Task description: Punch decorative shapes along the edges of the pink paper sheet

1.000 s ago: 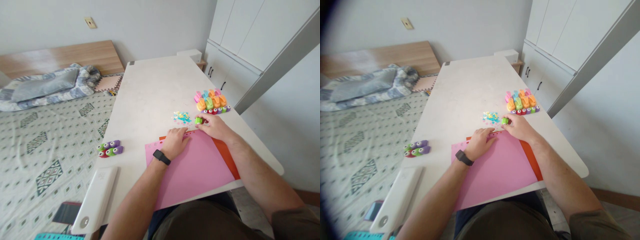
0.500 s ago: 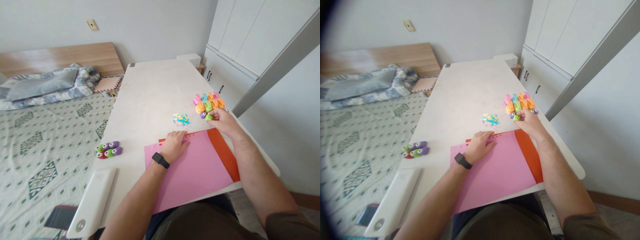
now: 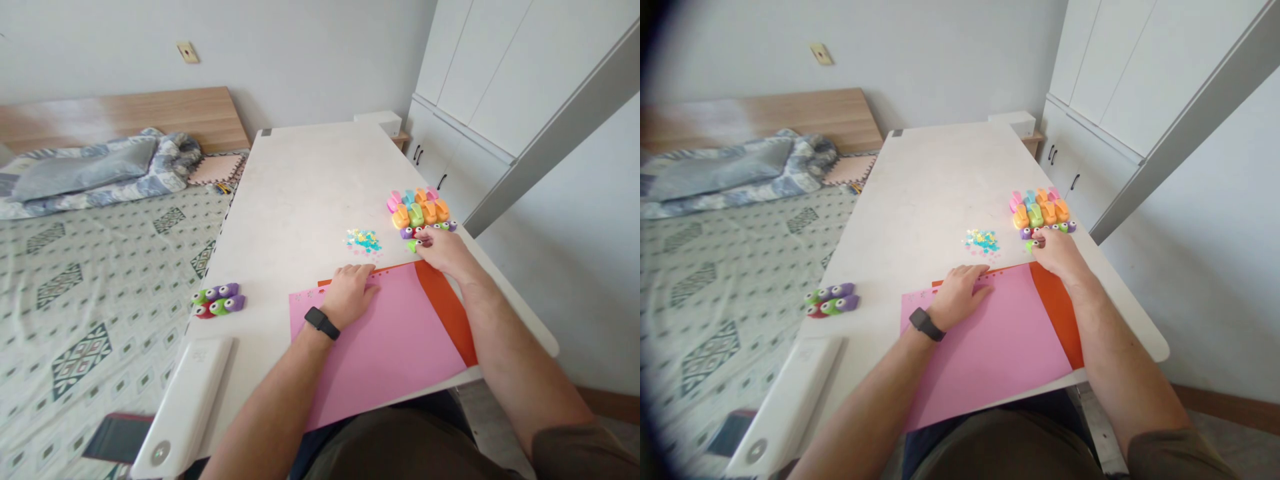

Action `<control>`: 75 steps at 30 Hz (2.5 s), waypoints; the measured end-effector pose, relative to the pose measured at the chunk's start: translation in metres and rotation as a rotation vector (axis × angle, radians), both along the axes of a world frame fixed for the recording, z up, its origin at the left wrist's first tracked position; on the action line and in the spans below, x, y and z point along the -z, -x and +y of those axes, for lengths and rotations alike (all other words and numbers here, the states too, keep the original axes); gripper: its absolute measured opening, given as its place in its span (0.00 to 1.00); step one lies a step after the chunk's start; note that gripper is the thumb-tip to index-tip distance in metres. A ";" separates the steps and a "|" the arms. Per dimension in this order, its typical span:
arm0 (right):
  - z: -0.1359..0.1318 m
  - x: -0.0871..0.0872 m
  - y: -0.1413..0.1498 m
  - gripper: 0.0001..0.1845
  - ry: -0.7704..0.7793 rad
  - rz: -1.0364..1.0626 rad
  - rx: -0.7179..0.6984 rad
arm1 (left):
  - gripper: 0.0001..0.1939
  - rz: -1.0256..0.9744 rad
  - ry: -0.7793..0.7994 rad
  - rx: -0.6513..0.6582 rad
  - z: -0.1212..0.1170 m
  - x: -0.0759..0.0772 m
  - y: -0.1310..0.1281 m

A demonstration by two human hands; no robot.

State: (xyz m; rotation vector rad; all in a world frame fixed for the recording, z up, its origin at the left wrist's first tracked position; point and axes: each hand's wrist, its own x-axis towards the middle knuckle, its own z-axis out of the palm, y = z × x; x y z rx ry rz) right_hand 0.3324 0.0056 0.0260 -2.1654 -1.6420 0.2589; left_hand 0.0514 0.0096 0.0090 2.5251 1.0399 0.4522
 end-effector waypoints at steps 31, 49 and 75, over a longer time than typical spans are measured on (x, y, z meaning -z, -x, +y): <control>-0.005 0.005 0.015 0.14 -0.040 -0.270 -0.246 | 0.19 0.024 -0.030 0.000 -0.002 -0.001 0.001; -0.003 0.010 0.056 0.22 -0.124 -0.270 -0.406 | 0.18 0.054 -0.010 -0.009 -0.004 -0.007 0.001; -0.002 0.013 0.068 0.18 -0.181 -0.041 -0.548 | 0.18 0.063 -0.020 0.010 -0.004 -0.007 0.003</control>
